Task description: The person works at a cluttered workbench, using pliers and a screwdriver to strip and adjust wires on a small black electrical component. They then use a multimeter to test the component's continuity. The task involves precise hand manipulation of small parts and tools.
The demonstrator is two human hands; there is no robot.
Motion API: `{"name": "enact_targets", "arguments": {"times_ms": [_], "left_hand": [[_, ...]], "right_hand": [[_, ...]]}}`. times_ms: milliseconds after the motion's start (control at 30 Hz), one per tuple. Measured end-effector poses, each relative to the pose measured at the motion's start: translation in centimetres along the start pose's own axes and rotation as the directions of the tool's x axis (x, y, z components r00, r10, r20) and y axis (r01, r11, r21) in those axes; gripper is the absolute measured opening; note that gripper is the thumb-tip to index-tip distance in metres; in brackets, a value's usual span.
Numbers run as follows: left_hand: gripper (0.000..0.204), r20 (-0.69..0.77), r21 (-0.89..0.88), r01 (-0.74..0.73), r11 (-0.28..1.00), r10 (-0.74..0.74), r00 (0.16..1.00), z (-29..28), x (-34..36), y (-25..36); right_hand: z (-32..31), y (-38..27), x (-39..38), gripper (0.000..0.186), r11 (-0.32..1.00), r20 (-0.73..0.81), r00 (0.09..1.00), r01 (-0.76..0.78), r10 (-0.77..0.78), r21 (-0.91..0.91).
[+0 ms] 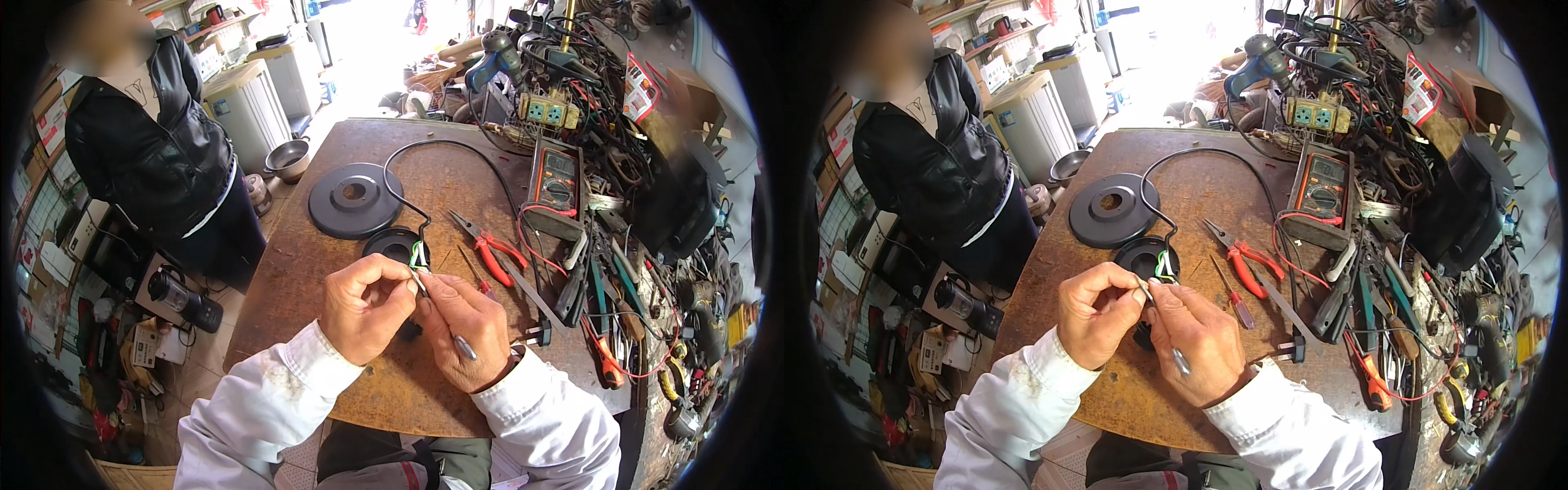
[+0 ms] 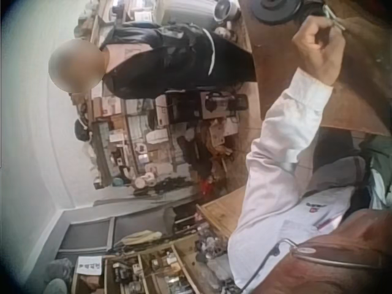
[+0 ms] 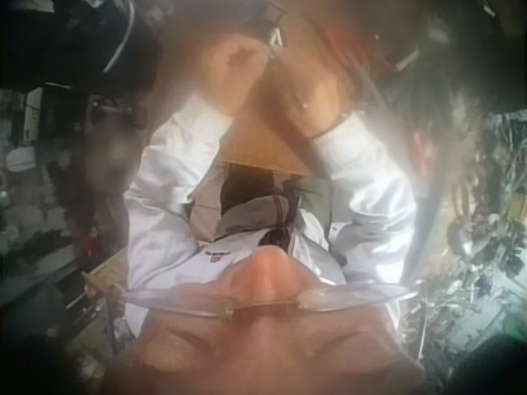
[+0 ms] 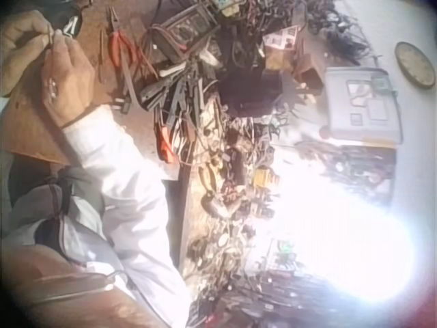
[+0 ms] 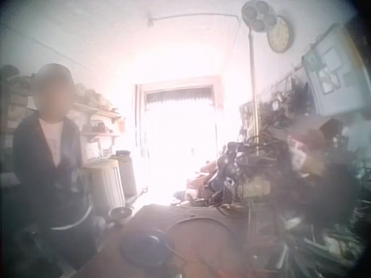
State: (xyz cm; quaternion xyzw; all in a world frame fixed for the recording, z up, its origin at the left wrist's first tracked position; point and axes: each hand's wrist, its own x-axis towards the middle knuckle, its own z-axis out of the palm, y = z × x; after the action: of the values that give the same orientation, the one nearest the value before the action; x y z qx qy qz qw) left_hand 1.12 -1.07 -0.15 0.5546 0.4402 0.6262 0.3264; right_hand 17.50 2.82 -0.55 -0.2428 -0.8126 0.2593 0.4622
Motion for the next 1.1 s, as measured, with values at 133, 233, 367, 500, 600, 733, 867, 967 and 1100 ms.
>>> {"name": "enact_targets", "arguments": {"times_ms": [133,233,367,500,600,733,867,967,1100], "left_hand": [[0.005,0.025,0.06,-0.028,0.998,0.026,0.999,-0.3,0.0,-0.5],[0.007,0.023,0.027,-0.017,0.999,0.016,1.0,-0.5,0.0,-1.2],[0.006,0.015,-0.025,-0.018,1.0,0.019,1.0,-0.2,0.0,-1.1],[0.006,0.014,0.019,-0.016,1.0,0.015,1.0,-0.3,0.0,-1.1],[0.005,0.035,0.072,-0.02,0.997,0.018,0.999,-0.6,0.1,-1.0],[0.005,0.028,0.042,-0.044,0.998,0.043,0.999,-0.5,0.1,-1.1],[0.005,0.03,0.033,-0.049,0.998,0.048,0.998,-0.3,0.1,-1.2],[0.005,0.026,0.007,-0.047,0.999,0.047,0.999,-0.4,0.0,-1.5],[0.004,0.023,0.066,-0.054,0.996,0.053,0.998,-0.4,0.0,-1.7]], "right_hand": [[-0.4,-0.4,0.2,0.031,0.992,0.042,0.995,-0.097,0.094,0.079],[-0.2,0.1,0.2,0.03,0.996,-0.009,0.999,-0.036,0.037,0.087],[0.1,0.2,0.0,0.029,1.0,-0.018,1.0,0.006,-0.006,0.02],[-0.1,0.3,0.1,0.029,0.992,0.017,0.997,-0.076,0.075,0.101],[-0.1,0.0,0.1,0.028,0.988,-0.004,0.997,-0.082,0.083,0.133],[0.1,0.4,0.0,0.028,0.999,-0.021,1.0,0.009,-0.009,0.031],[-0.3,0.4,0.2,0.03,0.991,0.015,0.997,-0.076,0.075,0.107],[0.1,0.4,0.0,0.03,0.999,-0.022,1.0,0.004,-0.003,0.038],[-0.3,0.2,0.2,0.029,0.998,0.02,0.999,-0.043,0.042,0.05]]}}
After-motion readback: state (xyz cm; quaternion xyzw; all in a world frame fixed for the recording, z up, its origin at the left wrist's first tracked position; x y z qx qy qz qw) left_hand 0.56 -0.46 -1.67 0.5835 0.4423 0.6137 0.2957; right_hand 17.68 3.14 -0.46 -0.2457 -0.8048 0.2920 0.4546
